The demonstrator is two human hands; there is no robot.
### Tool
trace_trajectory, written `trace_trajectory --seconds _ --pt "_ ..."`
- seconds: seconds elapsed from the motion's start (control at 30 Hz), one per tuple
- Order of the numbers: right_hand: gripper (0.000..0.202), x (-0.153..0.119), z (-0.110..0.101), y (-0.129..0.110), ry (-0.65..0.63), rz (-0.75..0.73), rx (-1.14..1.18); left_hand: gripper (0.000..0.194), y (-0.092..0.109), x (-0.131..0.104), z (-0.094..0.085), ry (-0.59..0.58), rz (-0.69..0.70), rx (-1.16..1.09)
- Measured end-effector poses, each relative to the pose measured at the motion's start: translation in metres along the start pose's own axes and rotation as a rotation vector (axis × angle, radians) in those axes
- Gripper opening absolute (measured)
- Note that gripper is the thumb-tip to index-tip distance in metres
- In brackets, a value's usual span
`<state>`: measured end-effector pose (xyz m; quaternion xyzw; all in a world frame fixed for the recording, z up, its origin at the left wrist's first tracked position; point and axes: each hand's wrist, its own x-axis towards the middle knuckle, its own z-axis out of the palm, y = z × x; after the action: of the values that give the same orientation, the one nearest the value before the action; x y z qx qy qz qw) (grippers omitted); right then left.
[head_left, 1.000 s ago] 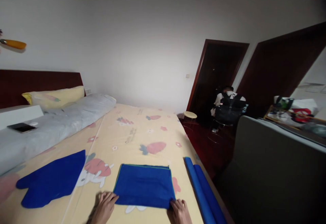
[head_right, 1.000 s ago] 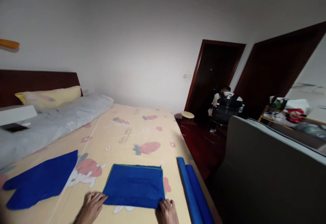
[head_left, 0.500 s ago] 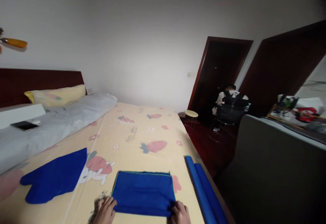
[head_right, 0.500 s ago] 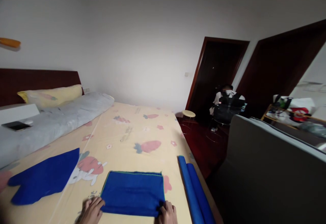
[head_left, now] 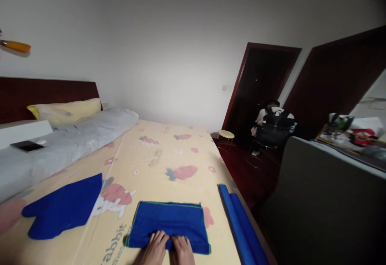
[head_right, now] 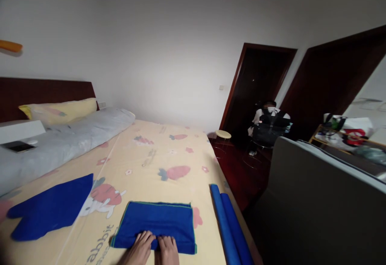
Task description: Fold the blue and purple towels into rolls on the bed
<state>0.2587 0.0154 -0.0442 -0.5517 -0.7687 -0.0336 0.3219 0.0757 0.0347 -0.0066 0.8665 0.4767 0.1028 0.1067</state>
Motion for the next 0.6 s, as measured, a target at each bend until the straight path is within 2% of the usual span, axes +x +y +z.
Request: trace_trajectory --seconds 0.07,0.17,0.23,0.27,0.33,0.43,0.5,0.53,0.6 --pt "0.044 -0.009 -0.011 0.025 0.016 -0.014 -0.047 0.042 -0.023 -0.009 -0.002 0.059 -0.028 0.028" --pt "0.038 -0.023 -0.037 0.070 0.042 0.007 -0.163 0.042 -0.066 -0.031 -0.009 0.155 -0.074 0.122" --pt "0.039 -0.028 -0.048 0.085 0.077 0.049 -0.229 0.045 -0.083 -0.041 -0.009 0.196 -0.114 0.207" --pt "0.040 -0.028 -0.048 0.084 0.092 0.066 -0.242 0.048 -0.084 -0.043 -0.008 0.214 -0.130 0.246" --pt "0.039 -0.023 -0.040 0.067 0.085 0.060 -0.205 0.057 -0.073 -0.037 -0.001 0.244 -0.105 0.287" --pt "0.041 -0.007 -0.013 0.023 -0.013 -0.005 -0.049 0.067 -0.038 -0.015 0.013 0.250 0.085 0.255" --pt "0.041 0.001 -0.001 0.006 -0.059 0.002 0.010 0.060 -0.022 -0.001 0.019 0.234 0.164 0.227" --pt "0.040 0.004 0.001 0.005 -0.065 0.023 0.009 0.056 -0.021 0.002 0.019 0.232 0.147 0.226" --pt "0.039 0.003 -0.006 0.023 -0.063 0.077 -0.036 0.050 -0.034 0.000 0.015 0.232 0.035 0.248"
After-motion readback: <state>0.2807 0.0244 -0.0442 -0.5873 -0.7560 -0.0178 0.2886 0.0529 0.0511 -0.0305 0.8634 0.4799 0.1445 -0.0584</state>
